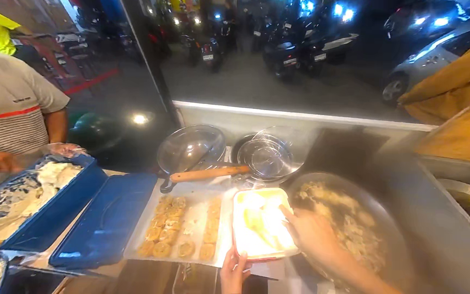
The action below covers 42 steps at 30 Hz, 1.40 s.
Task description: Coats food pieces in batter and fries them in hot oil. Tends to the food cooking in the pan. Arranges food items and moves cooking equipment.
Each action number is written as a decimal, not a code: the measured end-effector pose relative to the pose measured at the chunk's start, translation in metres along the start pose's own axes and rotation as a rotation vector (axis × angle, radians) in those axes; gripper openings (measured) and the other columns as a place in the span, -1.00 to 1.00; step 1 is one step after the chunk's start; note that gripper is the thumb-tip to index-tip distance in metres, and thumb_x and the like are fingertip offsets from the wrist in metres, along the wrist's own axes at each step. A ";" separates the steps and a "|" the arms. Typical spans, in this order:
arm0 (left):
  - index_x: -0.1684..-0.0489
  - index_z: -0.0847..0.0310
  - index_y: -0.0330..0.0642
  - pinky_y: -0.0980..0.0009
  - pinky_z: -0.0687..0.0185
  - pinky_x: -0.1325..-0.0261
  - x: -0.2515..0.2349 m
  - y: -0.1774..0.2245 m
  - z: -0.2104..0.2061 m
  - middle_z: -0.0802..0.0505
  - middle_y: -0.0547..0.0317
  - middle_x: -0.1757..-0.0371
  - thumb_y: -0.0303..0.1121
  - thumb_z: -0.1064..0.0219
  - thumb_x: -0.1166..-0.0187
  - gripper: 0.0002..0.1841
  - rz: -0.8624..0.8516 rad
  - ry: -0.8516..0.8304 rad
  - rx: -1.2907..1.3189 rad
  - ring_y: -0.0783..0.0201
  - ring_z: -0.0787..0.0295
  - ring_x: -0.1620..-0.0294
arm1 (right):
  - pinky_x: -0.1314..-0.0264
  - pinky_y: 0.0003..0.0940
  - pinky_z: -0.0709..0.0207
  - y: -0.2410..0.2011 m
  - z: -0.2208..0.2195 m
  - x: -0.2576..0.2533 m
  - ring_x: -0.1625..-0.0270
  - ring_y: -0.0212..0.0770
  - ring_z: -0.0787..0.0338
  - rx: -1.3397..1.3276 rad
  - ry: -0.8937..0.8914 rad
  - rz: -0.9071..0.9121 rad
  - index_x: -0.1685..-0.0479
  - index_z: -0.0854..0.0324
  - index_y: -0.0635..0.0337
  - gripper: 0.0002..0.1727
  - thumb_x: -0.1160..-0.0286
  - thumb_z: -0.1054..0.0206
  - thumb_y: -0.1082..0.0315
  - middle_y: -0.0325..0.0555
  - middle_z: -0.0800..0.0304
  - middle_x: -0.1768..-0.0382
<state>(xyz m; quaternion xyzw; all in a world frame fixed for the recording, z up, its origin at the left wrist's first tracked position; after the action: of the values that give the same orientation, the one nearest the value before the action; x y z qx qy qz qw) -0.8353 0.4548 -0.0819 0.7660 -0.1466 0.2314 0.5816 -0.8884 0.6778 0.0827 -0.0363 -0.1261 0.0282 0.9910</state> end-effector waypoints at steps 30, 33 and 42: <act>-0.70 -0.19 -0.34 0.12 -0.86 0.03 0.008 -0.004 0.000 -0.84 -0.24 -0.04 -0.34 -0.21 -0.77 -0.44 -0.016 0.111 -0.031 0.03 -0.91 0.12 | -0.41 0.44 -0.48 0.244 -0.155 0.005 -0.41 0.39 -0.70 -0.306 -0.295 -0.711 -0.28 -0.69 0.35 -0.40 -0.54 -0.35 -0.04 0.40 -0.75 -0.28; -0.69 -0.24 -0.31 0.09 -0.86 0.01 0.006 -0.004 -0.001 -0.87 -0.23 0.00 -0.37 -0.25 -0.74 -0.44 -0.007 0.095 -0.005 0.00 -0.92 0.10 | -0.26 0.47 -0.53 0.176 -0.059 0.017 -0.25 0.44 -0.77 -0.252 -0.193 -0.482 -0.50 -0.62 0.12 -0.37 -0.66 -0.24 -0.15 0.39 -0.82 -0.13; -0.61 -0.28 -0.38 0.16 -0.87 0.08 0.001 0.003 -0.001 -0.85 -0.23 -0.02 -0.41 -0.33 -0.68 -0.45 0.004 0.024 0.026 0.07 -0.91 0.16 | -0.28 0.50 -0.47 -0.174 -0.016 -0.082 -0.33 0.44 -0.69 -0.117 -0.474 0.392 -0.39 -0.62 0.30 -0.51 -0.60 -0.36 0.17 0.40 -0.73 -0.23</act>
<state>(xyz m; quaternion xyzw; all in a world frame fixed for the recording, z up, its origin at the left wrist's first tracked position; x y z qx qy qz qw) -0.8357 0.4546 -0.0785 0.7703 -0.1381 0.2435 0.5729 -0.9557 0.4986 0.0608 -0.1093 -0.3455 0.2190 0.9059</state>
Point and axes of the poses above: each hand's wrist, its own x-axis away from the middle knuckle, its own z-axis out of the back of the hand, y = z × x, the point moved 4 cm from there along -x, towards the middle knuckle
